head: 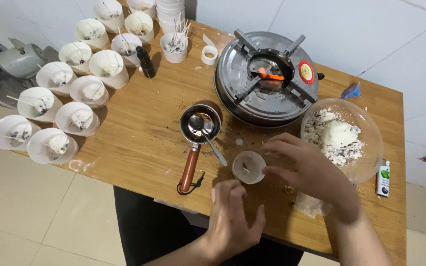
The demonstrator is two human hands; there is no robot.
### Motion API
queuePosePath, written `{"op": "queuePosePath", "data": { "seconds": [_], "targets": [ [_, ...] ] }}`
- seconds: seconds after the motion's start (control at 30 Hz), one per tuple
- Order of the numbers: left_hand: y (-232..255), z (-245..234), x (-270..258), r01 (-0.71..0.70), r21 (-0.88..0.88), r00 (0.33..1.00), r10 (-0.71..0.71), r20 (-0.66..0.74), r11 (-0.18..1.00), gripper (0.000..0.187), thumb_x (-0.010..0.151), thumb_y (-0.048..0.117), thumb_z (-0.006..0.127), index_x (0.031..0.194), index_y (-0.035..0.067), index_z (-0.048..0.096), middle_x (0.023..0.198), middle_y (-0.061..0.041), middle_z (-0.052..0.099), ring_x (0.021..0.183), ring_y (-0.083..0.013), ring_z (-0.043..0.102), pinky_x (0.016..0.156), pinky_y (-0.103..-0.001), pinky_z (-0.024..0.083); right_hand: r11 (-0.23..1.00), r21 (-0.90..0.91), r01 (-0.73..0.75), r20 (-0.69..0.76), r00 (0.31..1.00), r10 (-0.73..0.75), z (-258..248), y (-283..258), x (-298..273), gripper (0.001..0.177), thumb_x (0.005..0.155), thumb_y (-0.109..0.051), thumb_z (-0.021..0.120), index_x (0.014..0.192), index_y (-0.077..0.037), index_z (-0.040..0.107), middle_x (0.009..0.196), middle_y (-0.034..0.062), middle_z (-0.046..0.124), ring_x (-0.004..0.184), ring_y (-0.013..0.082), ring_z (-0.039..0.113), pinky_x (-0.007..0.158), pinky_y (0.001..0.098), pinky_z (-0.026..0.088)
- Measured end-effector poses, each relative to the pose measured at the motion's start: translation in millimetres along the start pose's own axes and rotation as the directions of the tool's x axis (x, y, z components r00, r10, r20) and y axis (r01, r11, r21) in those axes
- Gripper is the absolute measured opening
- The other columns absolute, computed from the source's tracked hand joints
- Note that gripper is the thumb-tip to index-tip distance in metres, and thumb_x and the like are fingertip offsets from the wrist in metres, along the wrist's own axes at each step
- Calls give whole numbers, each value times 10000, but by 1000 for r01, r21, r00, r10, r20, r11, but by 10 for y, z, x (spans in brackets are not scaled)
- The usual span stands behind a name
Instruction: Preparing candle-making materials by stirring wax in a pot on a portable stove and organizing paper cups with wicks.
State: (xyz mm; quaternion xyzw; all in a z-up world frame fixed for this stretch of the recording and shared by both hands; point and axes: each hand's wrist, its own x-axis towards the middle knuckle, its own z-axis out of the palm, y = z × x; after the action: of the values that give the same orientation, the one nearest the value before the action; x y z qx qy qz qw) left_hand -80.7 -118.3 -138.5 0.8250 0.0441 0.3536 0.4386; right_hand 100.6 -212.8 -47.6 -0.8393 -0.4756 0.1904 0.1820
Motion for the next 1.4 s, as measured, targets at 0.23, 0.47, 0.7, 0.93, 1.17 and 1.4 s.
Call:
{"op": "queuePosePath", "data": {
  "seconds": [0.23, 0.47, 0.7, 0.93, 1.17, 1.4],
  "targets": [
    [-8, 87, 84, 151, 113, 988, -152, 6, 982, 734, 751, 151, 869, 1273, -58, 398, 1364, -288, 375, 1237, -450, 441, 1023, -553, 398, 977, 203, 66, -144, 989, -37, 325, -15, 48, 279, 769, -132, 796, 1045, -160, 821, 1237, 26, 697, 912, 175, 712, 714, 280, 572],
    [-149, 216, 167, 198, 60, 980, -196, -43, 978, 714, 779, 75, 832, 1287, -131, 375, 1259, -318, 509, 1115, -426, 599, 940, -495, 527, 1000, 17, -9, -136, 991, 11, 507, 9, 109, 214, 759, -254, 803, 968, -233, 846, 1161, -54, 707, 886, 192, 705, 766, 335, 545],
    [-141, 223, 220, 296, -3, 955, -296, 23, 955, 761, 768, 109, 831, 1352, -88, 385, 1289, -270, 553, 1115, -390, 633, 879, -426, 560, 1000, -4, 17, -165, 986, -17, 507, 93, 67, 186, 749, -230, 766, 907, -166, 840, 1088, -16, 717, 892, 232, 686, 777, 363, 542],
    [-124, 154, 234, 281, -120, 959, -273, 79, 952, 786, 736, 29, 833, 1379, -40, 385, 1342, -235, 550, 1177, -362, 657, 939, -415, 556, 994, 90, -56, -144, 987, 68, 529, 123, 17, 153, 743, -258, 786, 856, -177, 848, 988, -40, 709, 784, 190, 685, 721, 318, 535],
    [-150, 166, 275, 261, -140, 965, -253, 69, 955, 752, 705, -15, 806, 1364, -5, 445, 1338, -210, 568, 1199, -356, 657, 958, -410, 563, 977, 188, -96, -156, 980, 126, 560, 150, -4, 208, 718, -195, 804, 919, -196, 859, 1060, -87, 766, 843, 163, 734, 755, 285, 576],
    [-279, 262, 134, 319, -96, 948, -314, 58, 943, 839, 673, 44, 860, 1390, -20, 430, 1304, -208, 600, 1171, -347, 678, 934, -407, 568, 990, 119, -79, -172, 980, 99, 576, 135, -4, 153, 733, -239, 779, 861, -228, 861, 999, -95, 749, 800, 147, 719, 707, 289, 552]
  ]
}}
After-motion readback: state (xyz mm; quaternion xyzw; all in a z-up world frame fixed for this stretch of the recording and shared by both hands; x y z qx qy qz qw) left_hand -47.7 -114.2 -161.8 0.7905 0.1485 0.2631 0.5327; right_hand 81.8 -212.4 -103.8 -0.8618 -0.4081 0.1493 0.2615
